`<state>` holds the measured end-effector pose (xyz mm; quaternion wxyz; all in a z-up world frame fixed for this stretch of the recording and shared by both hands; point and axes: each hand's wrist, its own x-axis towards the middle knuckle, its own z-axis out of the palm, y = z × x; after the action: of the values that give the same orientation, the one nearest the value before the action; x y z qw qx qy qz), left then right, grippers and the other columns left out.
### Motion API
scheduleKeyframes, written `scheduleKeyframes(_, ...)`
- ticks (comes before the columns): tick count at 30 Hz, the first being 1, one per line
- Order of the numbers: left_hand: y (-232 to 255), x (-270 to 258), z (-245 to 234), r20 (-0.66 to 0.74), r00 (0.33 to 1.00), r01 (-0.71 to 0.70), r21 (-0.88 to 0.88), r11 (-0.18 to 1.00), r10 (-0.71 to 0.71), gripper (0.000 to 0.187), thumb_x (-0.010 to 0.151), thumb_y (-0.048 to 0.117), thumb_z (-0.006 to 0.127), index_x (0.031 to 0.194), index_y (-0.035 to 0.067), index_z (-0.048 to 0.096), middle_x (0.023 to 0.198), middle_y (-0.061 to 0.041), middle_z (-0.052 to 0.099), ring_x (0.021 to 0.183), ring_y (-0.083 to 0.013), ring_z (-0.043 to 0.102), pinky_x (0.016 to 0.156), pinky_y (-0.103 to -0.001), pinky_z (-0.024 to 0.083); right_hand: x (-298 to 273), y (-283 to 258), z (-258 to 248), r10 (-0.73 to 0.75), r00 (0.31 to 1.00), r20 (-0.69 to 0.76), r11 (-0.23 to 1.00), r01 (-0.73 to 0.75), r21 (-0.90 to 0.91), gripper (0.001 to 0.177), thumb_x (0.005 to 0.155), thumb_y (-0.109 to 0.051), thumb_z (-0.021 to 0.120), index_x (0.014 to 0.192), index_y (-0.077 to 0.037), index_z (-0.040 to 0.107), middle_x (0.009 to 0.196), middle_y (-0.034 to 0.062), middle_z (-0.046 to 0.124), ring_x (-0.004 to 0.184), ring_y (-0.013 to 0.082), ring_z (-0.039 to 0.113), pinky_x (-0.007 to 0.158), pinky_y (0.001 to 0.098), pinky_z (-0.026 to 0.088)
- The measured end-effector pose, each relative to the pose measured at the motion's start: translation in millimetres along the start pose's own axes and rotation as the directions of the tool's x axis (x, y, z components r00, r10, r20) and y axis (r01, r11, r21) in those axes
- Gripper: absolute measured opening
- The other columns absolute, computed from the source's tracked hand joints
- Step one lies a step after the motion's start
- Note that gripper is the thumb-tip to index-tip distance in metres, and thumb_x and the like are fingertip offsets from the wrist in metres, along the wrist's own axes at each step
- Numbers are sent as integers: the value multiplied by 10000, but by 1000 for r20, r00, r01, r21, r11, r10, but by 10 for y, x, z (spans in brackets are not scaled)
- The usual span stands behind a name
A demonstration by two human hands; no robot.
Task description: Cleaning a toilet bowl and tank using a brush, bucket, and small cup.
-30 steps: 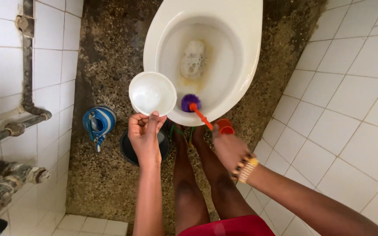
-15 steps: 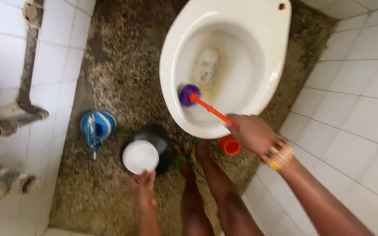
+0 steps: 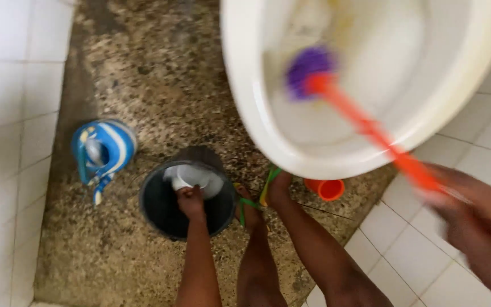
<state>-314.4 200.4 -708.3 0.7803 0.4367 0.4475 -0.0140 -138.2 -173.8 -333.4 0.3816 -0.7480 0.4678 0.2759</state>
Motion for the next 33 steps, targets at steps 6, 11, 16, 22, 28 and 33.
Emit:
scheduleKeyframes(6,-154,-197,85,-137,980,148,13,989,-145,248,876,30,788,955,41,553,869,-163,684,778,-339,725,731,-534,637,215,834,1471,42,998,-51,593,16,805,506,1068,-416,457,1448,-83,474,1417,125,508,1265,224,479,1086,391,366)
scheduleKeyframes(11,483,-442,352,-130,955,271,10,963,-267,213,899,104,738,1001,58,556,872,-144,673,811,-299,725,815,-493,647,-265,874,1587,-134,991,7,762,99,640,536,1072,-443,444,1447,-61,463,1367,116,530,1222,218,502,1048,381,397)
scheduleKeyframes(16,501,-434,430,-172,934,336,134,932,-312,231,942,144,713,1016,16,536,911,-175,695,834,-294,740,831,-453,647,-1210,1125,301,-357,926,124,860,274,431,512,1065,-383,495,1446,-42,499,1265,90,568,1114,185,516,951,344,416)
scheduleKeyframes(22,122,-347,376,-168,979,112,-27,993,-115,220,929,146,675,1056,69,513,902,-144,665,774,-272,705,735,-445,634,-1437,1093,456,-491,693,528,862,476,178,430,1037,-150,669,1447,-27,629,1059,30,638,879,97,516,737,253,415)
scheduleKeyframes(28,-137,-287,417,-221,970,73,-143,987,-104,223,920,131,676,1025,80,486,861,-156,656,743,-283,700,720,-467,631,-1349,882,641,-545,626,557,801,584,128,390,1042,-166,659,1406,-29,632,977,-66,621,784,-22,478,650,168,408)
scheduleKeyframes(33,473,-491,807,-160,979,106,-126,986,-125,195,944,119,664,1000,40,495,851,-165,666,759,-284,715,783,-483,643,-1593,709,314,-389,708,590,919,344,193,476,987,-144,646,1450,-43,599,805,-67,539,613,-4,419,490,184,321)
